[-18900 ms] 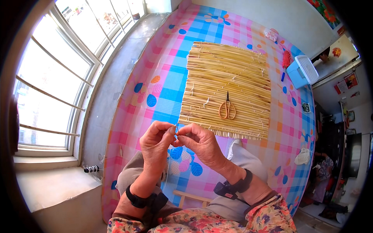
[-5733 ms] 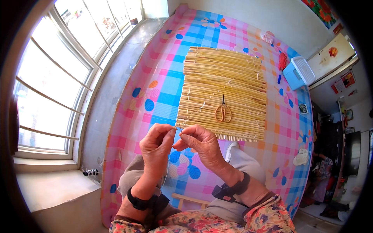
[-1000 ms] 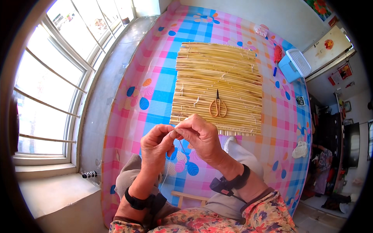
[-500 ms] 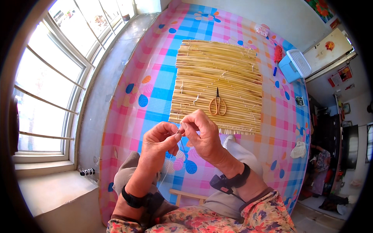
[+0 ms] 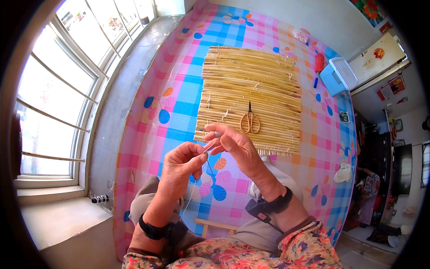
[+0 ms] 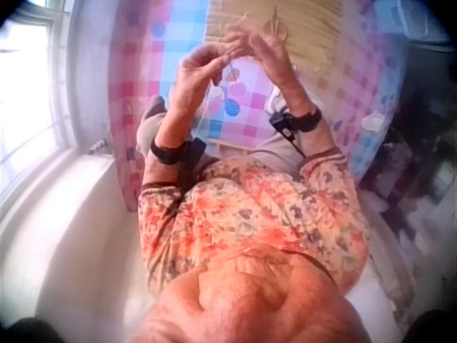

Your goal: The person sews together a mat made of bamboo slats using a needle and thread, pulling the thread through the slats to bind them.

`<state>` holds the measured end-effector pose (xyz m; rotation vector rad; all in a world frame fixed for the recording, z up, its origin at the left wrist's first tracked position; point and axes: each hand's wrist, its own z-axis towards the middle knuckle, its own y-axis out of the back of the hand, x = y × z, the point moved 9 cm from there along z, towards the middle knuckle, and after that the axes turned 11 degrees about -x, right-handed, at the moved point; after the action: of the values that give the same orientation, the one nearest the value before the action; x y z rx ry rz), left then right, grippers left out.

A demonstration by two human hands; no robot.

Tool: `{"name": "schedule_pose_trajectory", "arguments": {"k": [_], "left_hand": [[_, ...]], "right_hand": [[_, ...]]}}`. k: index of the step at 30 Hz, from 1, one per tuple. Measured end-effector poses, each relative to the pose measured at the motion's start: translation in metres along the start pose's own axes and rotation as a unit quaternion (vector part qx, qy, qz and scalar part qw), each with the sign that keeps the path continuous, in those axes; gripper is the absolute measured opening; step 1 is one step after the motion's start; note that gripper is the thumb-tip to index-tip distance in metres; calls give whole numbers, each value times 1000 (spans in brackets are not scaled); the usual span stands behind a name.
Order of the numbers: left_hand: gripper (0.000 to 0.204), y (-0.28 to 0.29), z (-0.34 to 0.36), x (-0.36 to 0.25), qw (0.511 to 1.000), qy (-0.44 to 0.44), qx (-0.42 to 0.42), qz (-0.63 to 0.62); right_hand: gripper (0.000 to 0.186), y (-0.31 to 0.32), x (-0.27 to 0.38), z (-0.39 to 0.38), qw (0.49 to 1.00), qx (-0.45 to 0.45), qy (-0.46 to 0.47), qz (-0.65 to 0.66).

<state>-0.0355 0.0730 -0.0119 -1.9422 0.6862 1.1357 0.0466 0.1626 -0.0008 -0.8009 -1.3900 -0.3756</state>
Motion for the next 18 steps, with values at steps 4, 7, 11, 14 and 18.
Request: {"name": "schedule_pose_trajectory", "arguments": {"k": [4,7,11,14,18], "left_hand": [[7,3,1,1,999,-14,-12,28],[8,2,0,2,999,-13,-6,33],[13,-6,0,5,999,12,31,23],[19,-11,-2,11,996,41,58,45],[24,-10,-5,12,992,59,61,92]], "right_hand": [[37,-4,-4,-6,997,37,-10,-65],[20,-7,1,-10,993,-7,2,-122],[12,-1,14,-10,986,-20,67,-148],[11,12,8,-7,989,-60,55,-127],[13,24,4,-2,992,-100,21,-75]]}}
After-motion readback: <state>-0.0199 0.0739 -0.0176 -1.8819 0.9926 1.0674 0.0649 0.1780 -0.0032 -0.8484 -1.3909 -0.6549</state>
